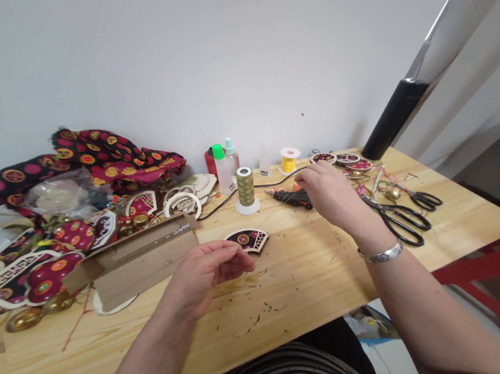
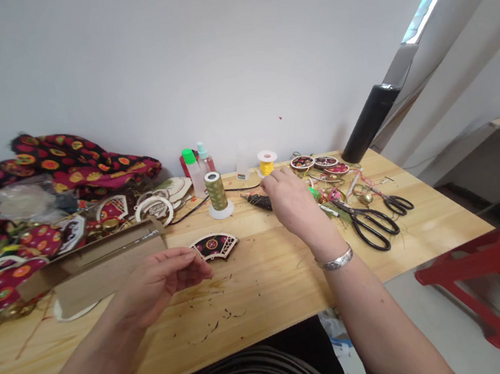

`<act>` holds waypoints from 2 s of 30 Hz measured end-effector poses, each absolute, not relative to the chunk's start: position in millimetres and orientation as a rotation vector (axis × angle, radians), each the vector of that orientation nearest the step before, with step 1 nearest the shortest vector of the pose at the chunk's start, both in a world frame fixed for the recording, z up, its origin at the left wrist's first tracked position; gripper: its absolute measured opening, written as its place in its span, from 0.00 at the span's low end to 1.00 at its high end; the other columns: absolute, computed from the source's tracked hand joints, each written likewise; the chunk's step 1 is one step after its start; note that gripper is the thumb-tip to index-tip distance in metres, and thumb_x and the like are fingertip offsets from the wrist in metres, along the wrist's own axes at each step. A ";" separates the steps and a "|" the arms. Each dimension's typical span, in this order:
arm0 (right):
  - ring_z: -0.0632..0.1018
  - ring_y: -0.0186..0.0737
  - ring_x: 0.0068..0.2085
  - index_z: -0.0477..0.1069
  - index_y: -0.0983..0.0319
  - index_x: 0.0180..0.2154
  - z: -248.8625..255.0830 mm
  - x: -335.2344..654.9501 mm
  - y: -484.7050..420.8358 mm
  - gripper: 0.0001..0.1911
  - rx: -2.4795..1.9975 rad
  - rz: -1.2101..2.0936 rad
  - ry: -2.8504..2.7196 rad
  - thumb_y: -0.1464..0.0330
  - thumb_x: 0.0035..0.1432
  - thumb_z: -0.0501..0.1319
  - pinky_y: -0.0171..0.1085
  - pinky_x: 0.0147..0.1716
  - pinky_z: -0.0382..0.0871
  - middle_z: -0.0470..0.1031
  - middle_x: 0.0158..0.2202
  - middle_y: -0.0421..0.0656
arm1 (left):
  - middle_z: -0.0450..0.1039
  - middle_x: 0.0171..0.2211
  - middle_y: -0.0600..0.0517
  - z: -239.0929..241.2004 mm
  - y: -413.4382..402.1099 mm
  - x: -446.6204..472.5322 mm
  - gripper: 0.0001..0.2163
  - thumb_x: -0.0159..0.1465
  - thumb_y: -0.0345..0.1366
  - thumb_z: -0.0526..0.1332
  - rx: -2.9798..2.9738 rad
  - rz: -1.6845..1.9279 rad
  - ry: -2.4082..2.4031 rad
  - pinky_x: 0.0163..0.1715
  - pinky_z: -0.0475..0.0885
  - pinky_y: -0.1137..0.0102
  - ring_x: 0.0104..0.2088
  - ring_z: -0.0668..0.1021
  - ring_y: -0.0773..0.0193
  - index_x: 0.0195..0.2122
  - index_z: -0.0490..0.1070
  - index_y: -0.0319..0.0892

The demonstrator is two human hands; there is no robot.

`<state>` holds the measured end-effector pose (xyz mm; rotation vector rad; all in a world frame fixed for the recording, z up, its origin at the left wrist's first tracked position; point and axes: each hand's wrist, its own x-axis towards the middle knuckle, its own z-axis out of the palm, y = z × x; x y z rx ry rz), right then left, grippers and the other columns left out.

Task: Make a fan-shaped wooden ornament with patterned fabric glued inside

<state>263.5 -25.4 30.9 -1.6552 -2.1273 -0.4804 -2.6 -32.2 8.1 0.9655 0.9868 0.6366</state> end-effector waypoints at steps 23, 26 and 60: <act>0.69 0.28 0.22 0.70 0.65 0.38 31.7 245.3 -15.8 0.10 -1.283 0.751 -1.188 0.66 0.54 0.59 0.30 0.21 0.63 0.72 0.25 0.39 | 0.81 0.25 0.47 5.2 -34.8 -3.1 0.09 0.49 0.40 0.70 0.958 0.637 0.974 0.32 0.72 0.70 0.28 0.80 0.61 0.23 0.79 0.38; 0.66 0.26 0.20 0.71 0.64 0.34 36.9 243.6 -17.6 0.12 -1.174 0.896 -1.059 0.64 0.48 0.65 0.29 0.18 0.58 0.69 0.23 0.36 | 0.81 0.25 0.48 4.7 -35.0 -2.7 0.09 0.49 0.40 0.70 0.952 0.637 0.972 0.32 0.72 0.70 0.28 0.80 0.61 0.23 0.79 0.39; 0.52 0.25 0.17 0.75 0.65 0.30 42.7 238.2 -16.4 0.11 -1.181 0.988 -0.998 0.66 0.43 0.66 0.31 0.17 0.39 0.55 0.13 0.30 | 0.80 0.25 0.48 5.1 -36.4 -1.2 0.08 0.50 0.39 0.69 0.953 0.637 0.956 0.33 0.72 0.69 0.28 0.80 0.61 0.23 0.78 0.39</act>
